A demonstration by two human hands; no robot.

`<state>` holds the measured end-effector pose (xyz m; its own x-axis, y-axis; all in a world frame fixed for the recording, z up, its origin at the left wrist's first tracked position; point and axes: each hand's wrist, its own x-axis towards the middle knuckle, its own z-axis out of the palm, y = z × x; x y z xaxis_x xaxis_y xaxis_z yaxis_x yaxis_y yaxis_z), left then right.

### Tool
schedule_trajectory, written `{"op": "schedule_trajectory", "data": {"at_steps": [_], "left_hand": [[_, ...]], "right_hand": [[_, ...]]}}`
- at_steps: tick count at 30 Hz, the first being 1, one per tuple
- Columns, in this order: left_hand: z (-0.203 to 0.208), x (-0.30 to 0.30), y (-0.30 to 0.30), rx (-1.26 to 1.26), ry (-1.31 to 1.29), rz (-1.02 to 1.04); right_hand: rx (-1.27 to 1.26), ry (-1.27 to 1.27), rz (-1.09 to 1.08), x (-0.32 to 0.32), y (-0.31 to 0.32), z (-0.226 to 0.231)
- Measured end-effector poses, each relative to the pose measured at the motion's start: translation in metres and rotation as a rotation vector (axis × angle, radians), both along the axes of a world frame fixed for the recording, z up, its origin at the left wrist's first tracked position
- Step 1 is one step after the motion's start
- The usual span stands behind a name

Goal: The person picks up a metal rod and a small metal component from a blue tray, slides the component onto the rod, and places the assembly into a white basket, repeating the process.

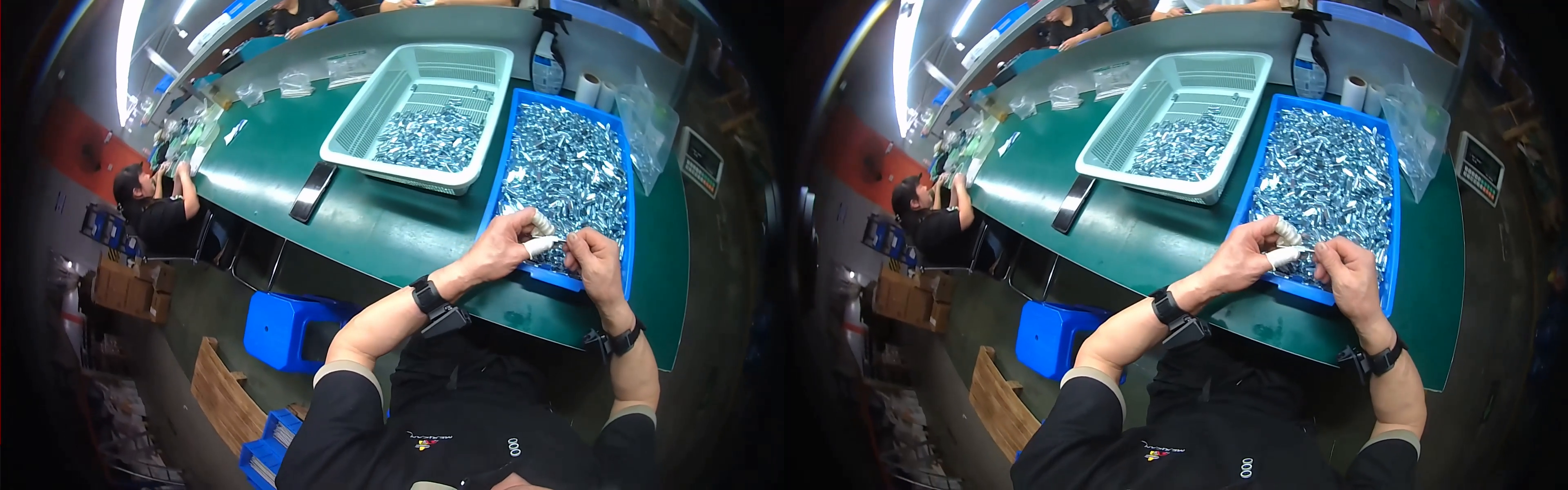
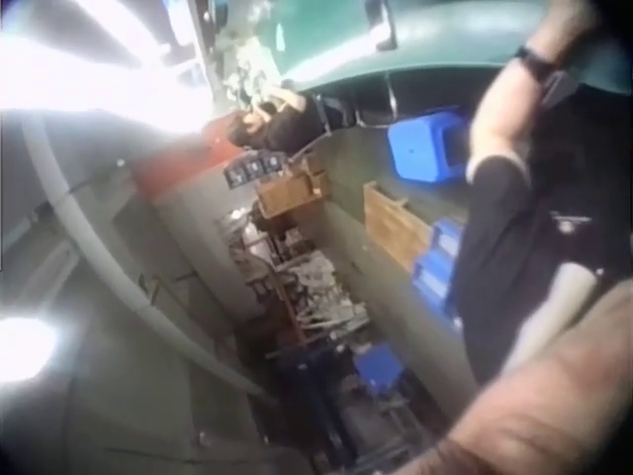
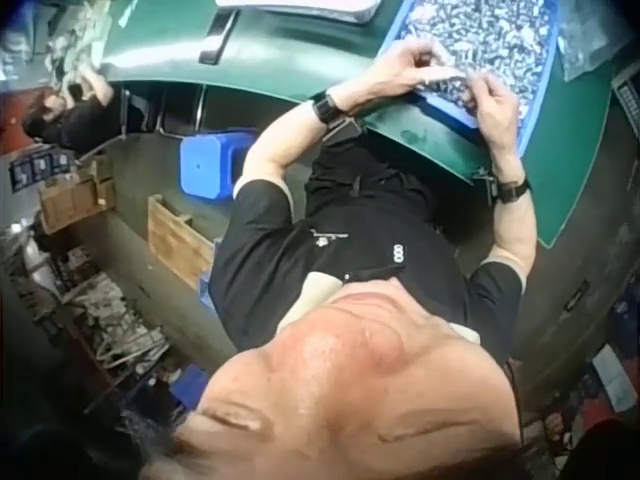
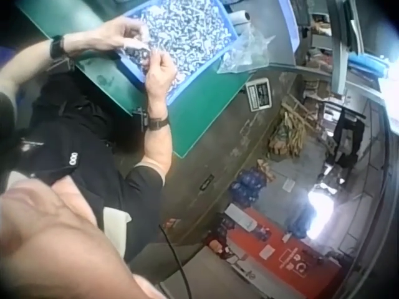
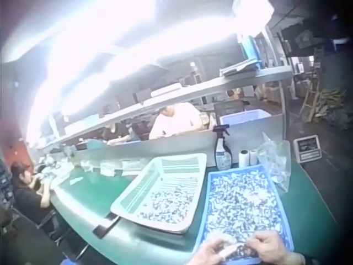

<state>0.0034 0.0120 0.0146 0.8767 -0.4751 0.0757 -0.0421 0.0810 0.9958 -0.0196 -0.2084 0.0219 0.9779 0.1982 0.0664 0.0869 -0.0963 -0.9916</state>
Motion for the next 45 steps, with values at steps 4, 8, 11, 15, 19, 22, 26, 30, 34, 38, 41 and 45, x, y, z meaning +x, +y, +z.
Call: {"op": "schedule_trajectory", "data": {"at_steps": [4,8,11,15,19,22,26,30,34,38,41,45], "left_hand": [[0.012,-0.005,0.003,0.029,-0.101,0.093],[0.049,0.006,0.037,0.301,-0.582,0.429],[0.080,0.029,0.087,0.453,-0.714,0.687],[0.095,0.048,0.087,0.879,-1.148,0.748],[0.059,0.053,0.041,0.884,-1.151,0.313],[0.039,0.063,0.020,1.042,-1.239,0.246],[0.019,0.077,0.014,1.241,-1.232,0.130],[0.013,0.080,0.019,1.130,-1.231,0.157],[0.016,0.053,0.012,0.788,-1.046,0.225],[0.026,0.018,0.010,0.531,-0.969,0.258],[0.032,0.011,0.006,0.434,-0.987,0.274],[0.026,0.010,0.007,0.501,-1.060,0.248]], "right_hand": [[0.047,-0.020,-0.067,-0.003,0.001,-0.002],[0.137,-0.002,-0.207,0.002,-0.003,-0.001],[0.115,-0.045,-0.176,0.004,0.006,0.007],[0.171,-0.029,-0.185,0.009,-0.002,0.001],[0.182,-0.029,-0.174,0.007,-0.007,-0.002],[0.193,-0.031,-0.156,0.006,-0.005,0.002],[0.206,-0.023,-0.150,0.004,-0.003,-0.001],[0.199,-0.009,-0.182,0.003,0.001,-0.001],[0.211,-0.015,-0.208,0.006,-0.003,-0.011],[0.147,-0.032,-0.173,0.009,-0.001,-0.014],[0.105,-0.005,-0.194,0.010,-0.009,-0.015],[0.084,-0.024,-0.161,0.009,-0.011,-0.015]]}}
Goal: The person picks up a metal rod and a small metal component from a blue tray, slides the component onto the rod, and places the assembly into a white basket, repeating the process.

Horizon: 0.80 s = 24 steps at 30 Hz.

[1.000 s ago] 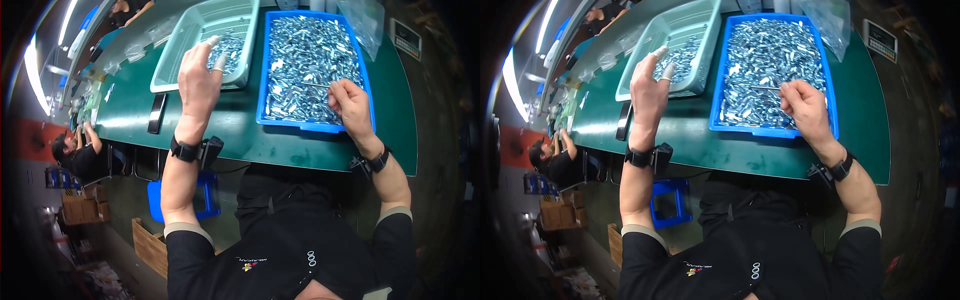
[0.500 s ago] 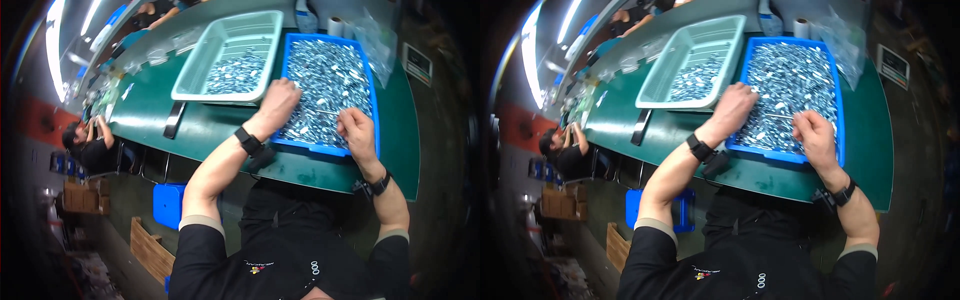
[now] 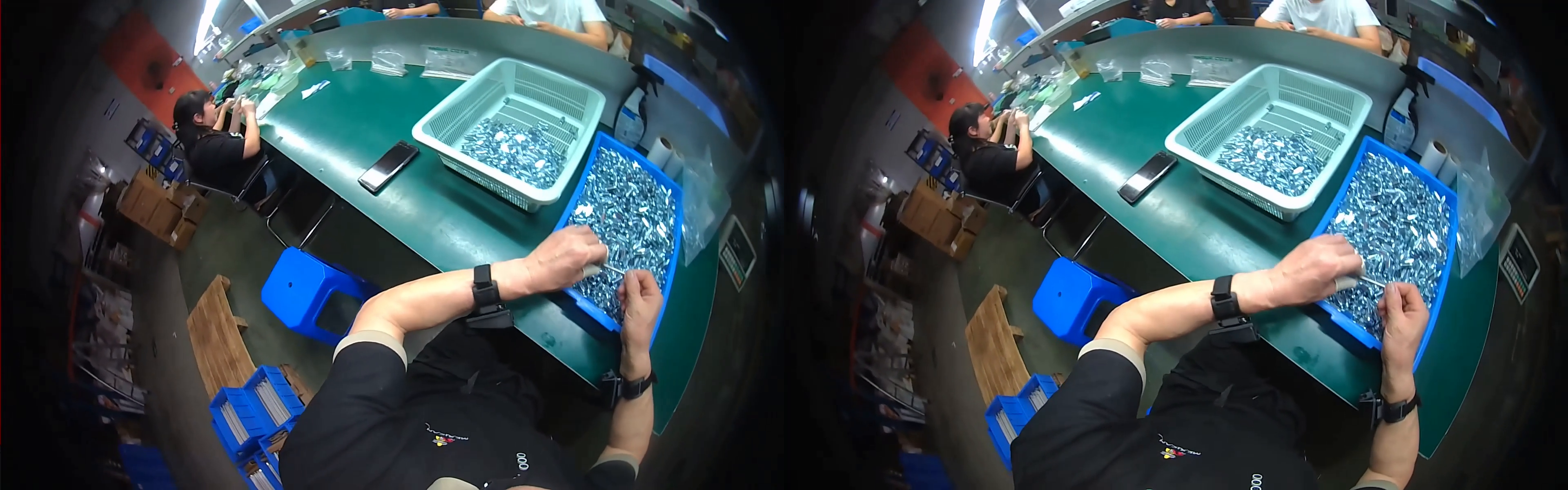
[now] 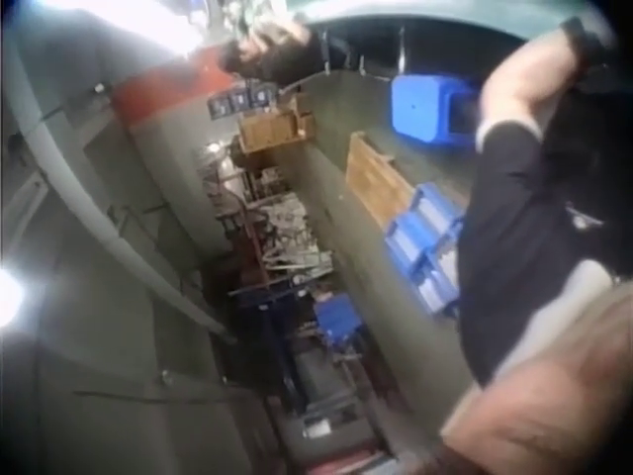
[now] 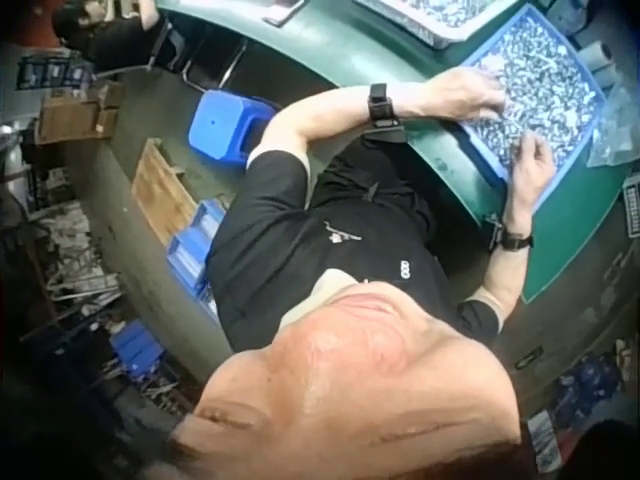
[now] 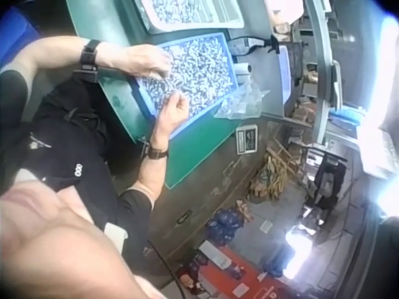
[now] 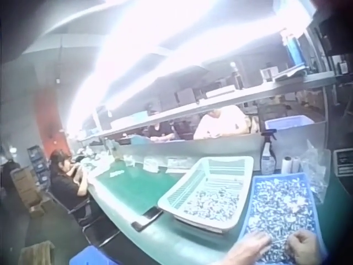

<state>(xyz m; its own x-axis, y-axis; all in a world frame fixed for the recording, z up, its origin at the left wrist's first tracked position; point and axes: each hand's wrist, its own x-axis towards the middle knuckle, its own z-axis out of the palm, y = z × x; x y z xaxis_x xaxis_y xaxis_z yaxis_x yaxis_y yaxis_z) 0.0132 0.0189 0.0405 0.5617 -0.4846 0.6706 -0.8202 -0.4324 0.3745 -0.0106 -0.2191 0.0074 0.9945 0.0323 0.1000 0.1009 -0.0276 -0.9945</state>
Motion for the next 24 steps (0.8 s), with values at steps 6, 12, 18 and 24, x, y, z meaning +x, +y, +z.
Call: {"op": "schedule_trajectory", "data": {"at_steps": [6,12,18,24], "left_hand": [[-0.001,-0.004,-0.005,0.086,-0.059,-0.030],[0.002,0.000,-0.021,0.071,-0.065,-0.068],[0.006,-0.002,-0.021,-0.028,-0.022,-0.095],[-0.013,-0.008,-0.010,-0.119,0.244,-0.043]], "right_hand": [[-0.064,-0.042,0.057,-0.001,0.009,0.002],[-0.138,-0.011,0.162,-0.002,0.002,0.005],[-0.068,0.003,0.111,-0.003,0.003,0.004],[-0.066,-0.026,0.124,-0.005,0.005,0.002]]}}
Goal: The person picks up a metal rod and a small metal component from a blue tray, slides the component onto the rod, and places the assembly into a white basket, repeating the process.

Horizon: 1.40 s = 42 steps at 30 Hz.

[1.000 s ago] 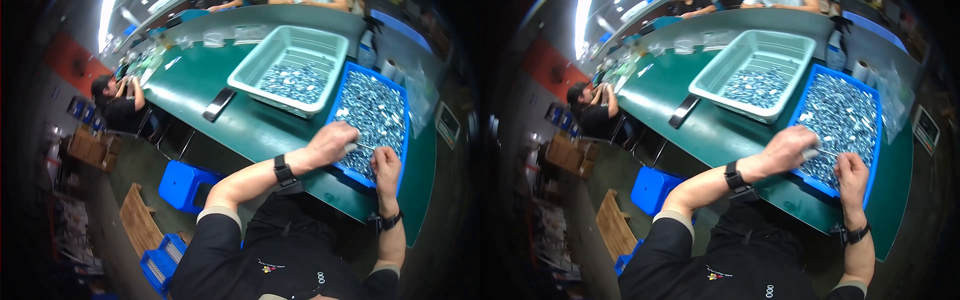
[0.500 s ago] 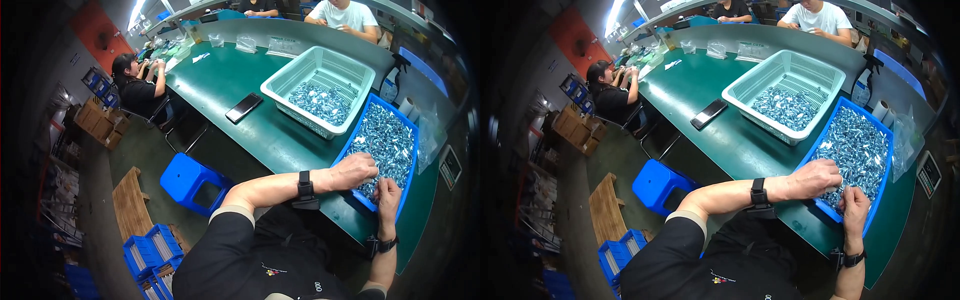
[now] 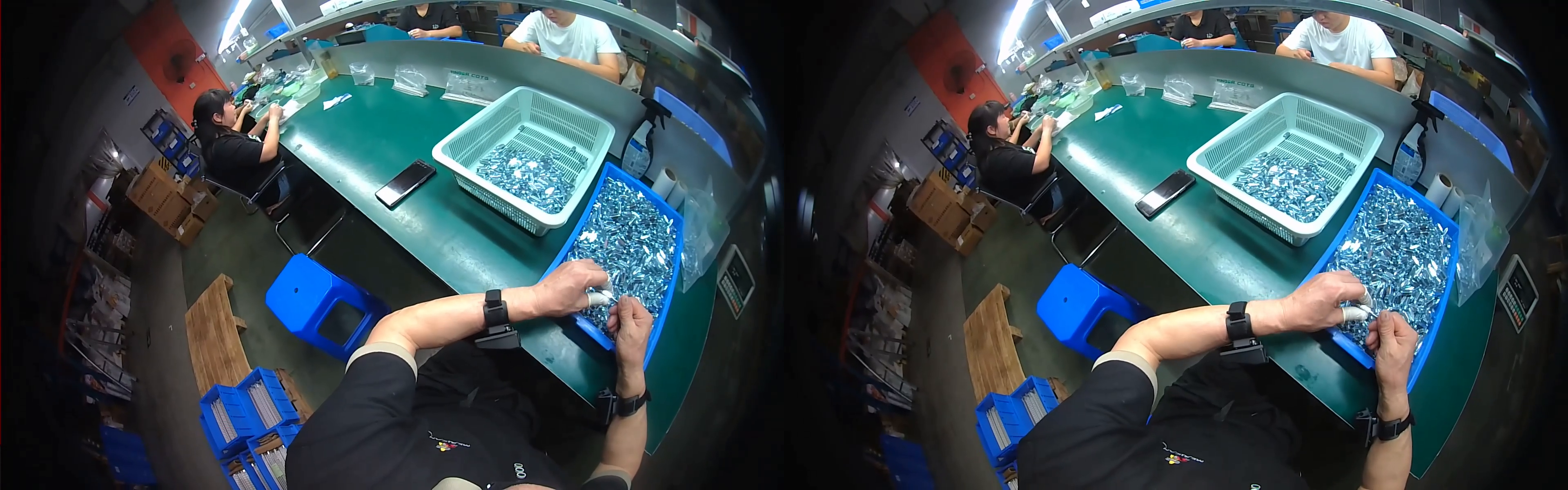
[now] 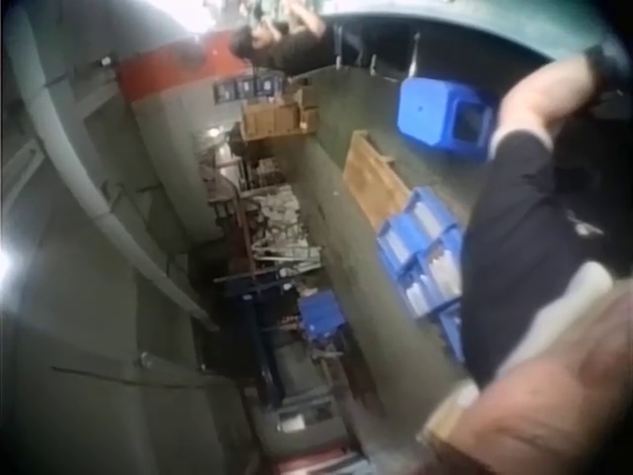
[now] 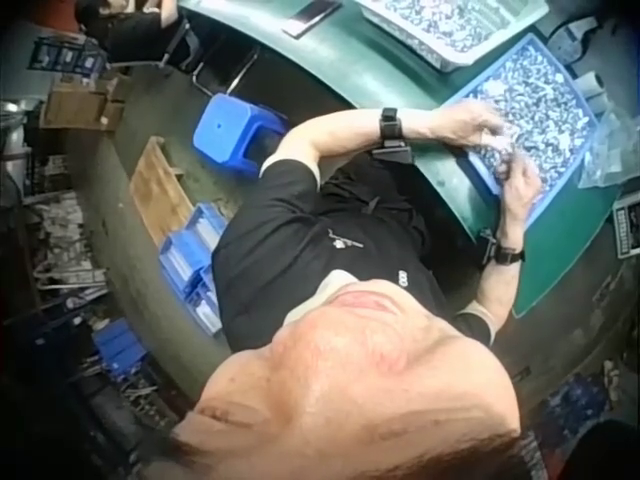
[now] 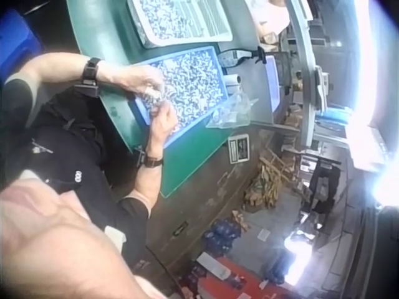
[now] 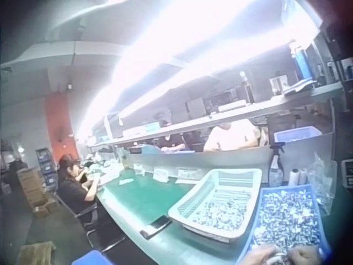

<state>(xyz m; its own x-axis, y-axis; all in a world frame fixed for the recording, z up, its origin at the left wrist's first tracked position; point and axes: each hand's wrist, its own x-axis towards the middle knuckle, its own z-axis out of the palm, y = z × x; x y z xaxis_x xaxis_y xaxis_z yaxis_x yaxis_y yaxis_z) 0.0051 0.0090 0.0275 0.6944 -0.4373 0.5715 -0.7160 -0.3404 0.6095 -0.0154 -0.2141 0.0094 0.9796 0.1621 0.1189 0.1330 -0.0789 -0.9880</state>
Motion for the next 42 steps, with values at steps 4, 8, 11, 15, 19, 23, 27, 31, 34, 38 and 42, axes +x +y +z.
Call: {"op": "schedule_trajectory", "data": {"at_steps": [4,8,11,15,19,23,27,31,34,38,42], "left_hand": [[-0.008,0.000,0.000,-0.102,0.067,0.022],[-0.012,0.002,0.000,-0.118,0.079,0.017],[-0.010,-0.001,-0.001,-0.080,0.100,0.038],[-0.013,-0.005,-0.001,-0.100,0.031,0.037],[-0.010,-0.012,0.000,-0.133,-0.013,0.017],[0.003,-0.011,0.008,-0.122,-0.213,0.123],[0.031,0.013,0.072,0.110,-0.469,0.400],[0.074,0.055,0.108,0.330,-0.478,0.630],[0.073,0.059,0.067,0.373,-0.511,0.469],[0.021,0.059,0.002,0.543,-0.251,0.190],[-0.001,0.059,-0.012,0.558,-0.166,0.204]], "right_hand": [[-0.028,0.010,0.026,-0.002,0.008,0.007],[0.024,0.014,-0.021,0.000,0.009,0.011],[-0.016,-0.014,0.029,0.005,0.001,0.002],[-0.097,0.029,0.016,0.000,-0.001,0.006],[-0.102,0.005,0.002,-0.009,0.000,0.006],[-0.033,0.037,-0.163,-0.010,-0.007,0.000],[-0.021,-0.016,-0.196,0.004,0.008,0.009],[0.139,0.043,-0.242,0.011,0.009,0.020],[0.224,0.025,-0.256,0.007,0.000,0.019],[0.261,0.054,-0.226,0.000,-0.005,0.015],[0.266,0.065,-0.212,-0.004,0.000,0.016]]}}
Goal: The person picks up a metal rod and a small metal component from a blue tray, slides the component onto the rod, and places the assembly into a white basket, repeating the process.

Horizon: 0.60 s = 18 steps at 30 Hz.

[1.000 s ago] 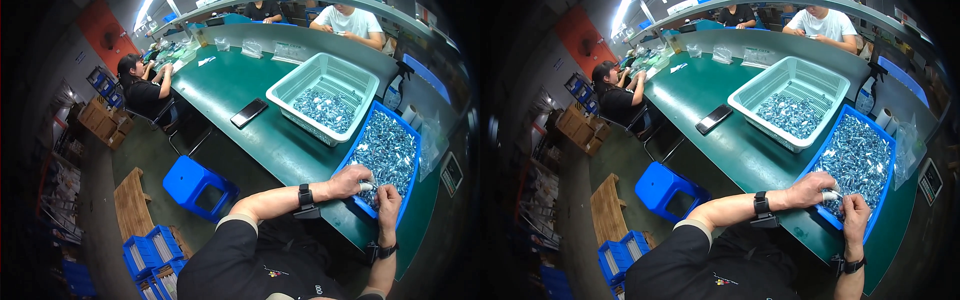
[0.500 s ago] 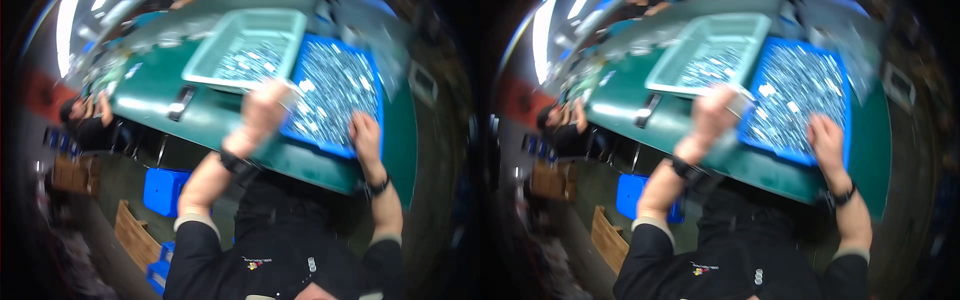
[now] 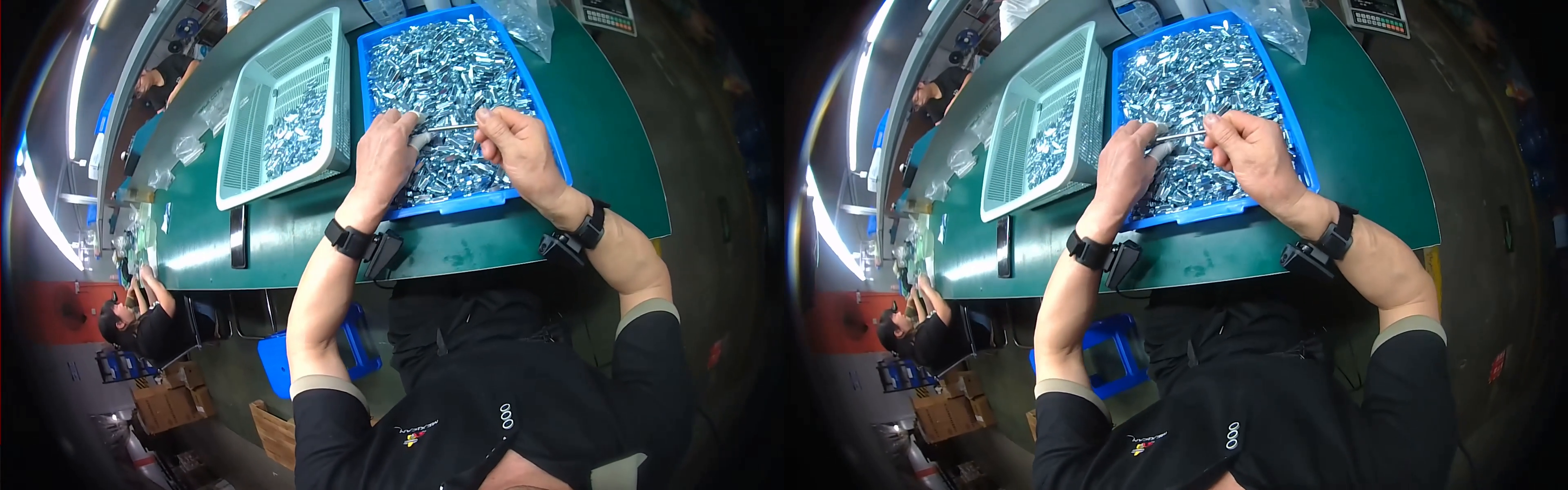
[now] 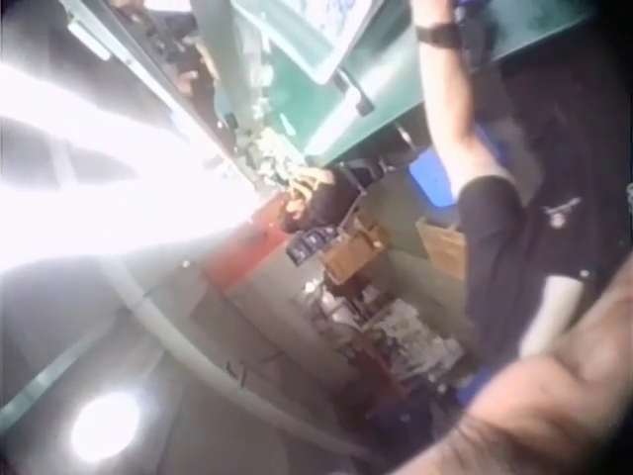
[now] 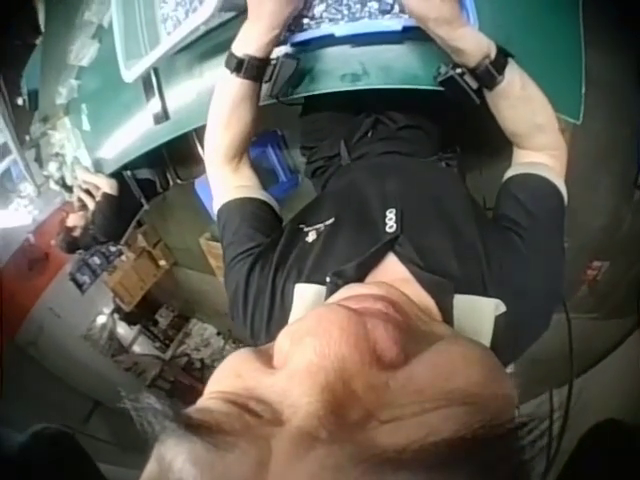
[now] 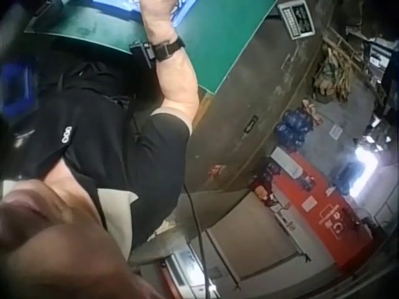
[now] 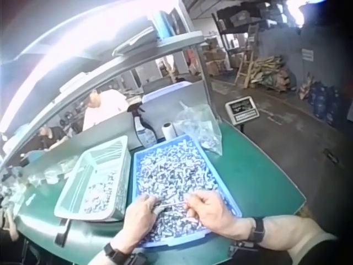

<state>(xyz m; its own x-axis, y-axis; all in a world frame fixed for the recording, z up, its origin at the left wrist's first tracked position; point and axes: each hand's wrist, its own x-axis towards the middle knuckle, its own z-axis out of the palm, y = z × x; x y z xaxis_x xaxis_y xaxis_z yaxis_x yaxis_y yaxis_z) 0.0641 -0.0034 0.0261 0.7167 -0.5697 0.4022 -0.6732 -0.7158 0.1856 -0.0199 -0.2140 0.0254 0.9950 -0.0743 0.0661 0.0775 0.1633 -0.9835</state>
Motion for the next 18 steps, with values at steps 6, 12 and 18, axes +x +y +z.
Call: {"op": "schedule_trajectory", "data": {"at_steps": [6,12,18], "left_hand": [[-0.001,-0.003,0.015,-0.040,0.052,0.007],[0.020,-0.021,0.019,-0.177,0.325,0.083],[0.002,-0.026,0.018,-0.775,0.790,-0.009]], "right_hand": [[0.010,0.012,0.013,0.002,-0.004,-0.001],[-0.118,-0.028,0.084,0.010,0.000,0.001],[-0.217,-0.023,0.075,0.008,-0.001,-0.005]]}}
